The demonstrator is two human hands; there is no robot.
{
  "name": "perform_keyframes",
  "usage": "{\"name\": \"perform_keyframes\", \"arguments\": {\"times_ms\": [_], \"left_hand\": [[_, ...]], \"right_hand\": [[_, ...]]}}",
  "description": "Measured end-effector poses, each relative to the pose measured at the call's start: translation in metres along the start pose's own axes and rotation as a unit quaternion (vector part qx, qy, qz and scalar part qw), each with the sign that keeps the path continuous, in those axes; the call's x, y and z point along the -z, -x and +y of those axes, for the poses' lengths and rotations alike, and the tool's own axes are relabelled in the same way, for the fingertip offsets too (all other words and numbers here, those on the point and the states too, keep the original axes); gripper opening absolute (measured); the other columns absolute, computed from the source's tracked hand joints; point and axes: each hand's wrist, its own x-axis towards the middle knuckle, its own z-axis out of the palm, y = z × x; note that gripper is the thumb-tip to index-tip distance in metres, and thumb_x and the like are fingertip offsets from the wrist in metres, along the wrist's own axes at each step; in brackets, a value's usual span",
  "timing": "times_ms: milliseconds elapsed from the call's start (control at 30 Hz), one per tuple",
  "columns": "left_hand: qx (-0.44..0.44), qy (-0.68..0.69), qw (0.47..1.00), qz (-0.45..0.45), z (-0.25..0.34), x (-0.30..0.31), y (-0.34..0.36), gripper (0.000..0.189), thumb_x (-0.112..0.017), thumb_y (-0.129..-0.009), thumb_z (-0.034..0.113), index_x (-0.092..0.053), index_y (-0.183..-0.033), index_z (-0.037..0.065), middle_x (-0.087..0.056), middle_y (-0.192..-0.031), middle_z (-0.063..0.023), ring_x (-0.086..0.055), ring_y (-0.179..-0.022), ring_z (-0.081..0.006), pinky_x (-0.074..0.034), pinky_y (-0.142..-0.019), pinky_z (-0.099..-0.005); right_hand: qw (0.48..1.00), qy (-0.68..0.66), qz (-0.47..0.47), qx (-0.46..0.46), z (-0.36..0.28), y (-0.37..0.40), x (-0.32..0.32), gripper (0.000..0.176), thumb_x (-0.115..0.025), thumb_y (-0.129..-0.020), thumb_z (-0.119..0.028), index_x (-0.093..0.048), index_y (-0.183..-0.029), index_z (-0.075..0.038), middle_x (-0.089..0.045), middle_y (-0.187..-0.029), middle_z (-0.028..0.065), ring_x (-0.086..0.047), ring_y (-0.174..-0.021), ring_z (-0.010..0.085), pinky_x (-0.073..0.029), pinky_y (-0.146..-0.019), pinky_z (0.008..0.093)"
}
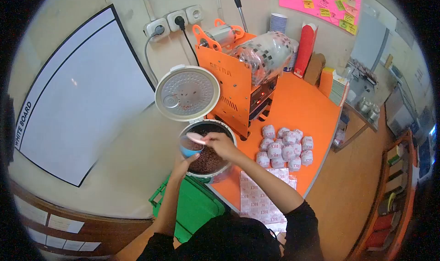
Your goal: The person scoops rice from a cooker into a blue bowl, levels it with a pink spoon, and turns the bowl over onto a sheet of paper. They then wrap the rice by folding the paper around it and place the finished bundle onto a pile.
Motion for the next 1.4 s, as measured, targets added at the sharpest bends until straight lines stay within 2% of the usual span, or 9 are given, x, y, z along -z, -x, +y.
{"name": "perform_keyframes", "arguments": {"times_ms": [133, 300, 400, 500, 900, 1000, 1133, 1300, 1400], "left_hand": [[-0.064, -0.159, 0.985, -0.008, -0.008, 0.004, 0.001, 0.086, -0.084, -0.068, 0.007, -0.025, -0.130, 0.001, -0.029, -0.127, -0.0139, -0.037, -0.124, -0.0299, -0.035, -0.103, -0.0411], [0.119, 0.205, 0.970, -0.051, 0.041, 0.003, 0.014, 0.057, -0.062, -0.092, 0.024, -0.029, -0.138, 0.010, -0.042, -0.131, -0.0143, -0.053, -0.113, -0.0294, -0.051, -0.085, -0.0411], [0.165, 0.318, 0.931, -0.077, 0.058, 0.006, 0.014, 0.052, -0.035, -0.101, 0.050, -0.037, -0.139, 0.015, -0.055, -0.128, -0.0129, -0.060, -0.105, -0.0257, -0.055, -0.080, -0.0426], [0.187, 0.358, 0.912, -0.072, 0.064, 0.003, 0.014, 0.051, -0.037, -0.101, 0.048, -0.037, -0.139, 0.015, -0.055, -0.128, -0.0123, -0.059, -0.105, -0.0258, -0.055, -0.079, -0.0426], [0.065, 0.407, 0.910, -0.052, 0.065, 0.018, 0.059, 0.053, -0.059, -0.092, 0.022, -0.031, -0.136, 0.015, -0.051, -0.129, -0.0161, -0.058, -0.110, -0.0347, -0.046, -0.096, -0.0472], [0.014, 0.337, 0.941, -0.013, 0.058, -0.007, 0.074, 0.086, -0.076, -0.071, -0.003, -0.022, -0.136, 0.014, -0.042, -0.134, -0.0128, -0.052, -0.120, -0.0310, -0.043, -0.104, -0.0439], [0.003, 0.124, 0.991, -0.042, 0.054, -0.049, 0.111, 0.092, -0.086, -0.065, 0.005, -0.022, -0.132, 0.010, -0.038, -0.132, -0.0117, -0.046, -0.125, -0.0258, -0.040, -0.107, -0.0421], [-0.131, -0.115, 0.971, -0.162, 0.050, -0.149, 0.158, 0.097, -0.092, -0.062, 0.025, -0.024, -0.129, 0.003, -0.039, -0.128, -0.0174, -0.046, -0.123, -0.0280, -0.039, -0.106, -0.0418], [-0.151, -0.199, 0.944, -0.215, -0.009, -0.171, 0.193, 0.084, -0.088, -0.065, 0.028, -0.034, -0.124, 0.001, -0.044, -0.121, -0.0193, -0.050, -0.116, -0.0332, -0.040, -0.102, -0.0440]], "right_hand": [[0.998, -0.020, -0.027, -0.061, -0.001, 0.016, -0.016, 0.017, -0.056, -0.093, -0.017, -0.068, -0.098, -0.006, -0.056, -0.066, 0.0025, -0.049, -0.054, 0.0118, -0.038, -0.048, 0.0285], [0.988, -0.062, 0.015, -0.144, -0.001, 0.003, -0.005, 0.018, -0.051, -0.097, -0.023, -0.065, -0.107, -0.018, -0.028, -0.052, -0.0043, -0.026, -0.037, 0.0081, -0.013, -0.036, 0.0278], [1.000, 0.020, 0.009, 0.006, 0.005, -0.011, 0.005, 0.020, -0.056, -0.092, -0.020, -0.068, -0.106, -0.014, -0.052, -0.061, 0.0059, -0.051, -0.052, 0.0176, -0.037, -0.046, 0.0336], [0.978, 0.120, -0.040, 0.164, 0.028, -0.015, -0.009, 0.024, -0.057, -0.086, -0.017, -0.070, -0.103, -0.007, -0.071, -0.099, 0.0173, -0.067, -0.095, 0.0280, -0.049, -0.087, 0.0367], [0.902, 0.427, 0.056, -0.018, -0.003, 0.008, 0.001, 0.031, -0.048, -0.090, -0.030, -0.060, -0.106, -0.006, -0.067, -0.100, 0.0228, -0.063, -0.098, 0.0444, -0.047, -0.083, 0.0543], [0.807, 0.503, 0.136, 0.278, 0.039, -0.005, 0.001, 0.038, -0.046, -0.092, -0.037, -0.063, -0.102, -0.004, -0.067, -0.095, 0.0233, -0.063, -0.093, 0.0425, -0.046, -0.082, 0.0527], [0.997, 0.053, 0.040, 0.026, 0.054, 0.059, 0.014, 0.062, -0.038, -0.095, -0.060, -0.065, -0.108, -0.006, -0.068, -0.097, 0.0112, -0.063, -0.082, 0.0262, -0.048, -0.073, 0.0416], [0.857, -0.471, 0.015, -0.207, 0.142, 0.182, 0.056, 0.062, -0.042, -0.093, -0.063, -0.061, -0.119, -0.010, -0.067, -0.108, 0.0114, -0.064, -0.089, 0.0236, -0.050, -0.076, 0.0389], [0.872, -0.419, 0.154, -0.201, 0.192, 0.224, 0.076, 0.064, -0.044, -0.091, -0.065, -0.058, -0.126, -0.013, -0.066, -0.115, 0.0115, -0.065, -0.094, 0.0221, -0.051, -0.078, 0.0373]]}}
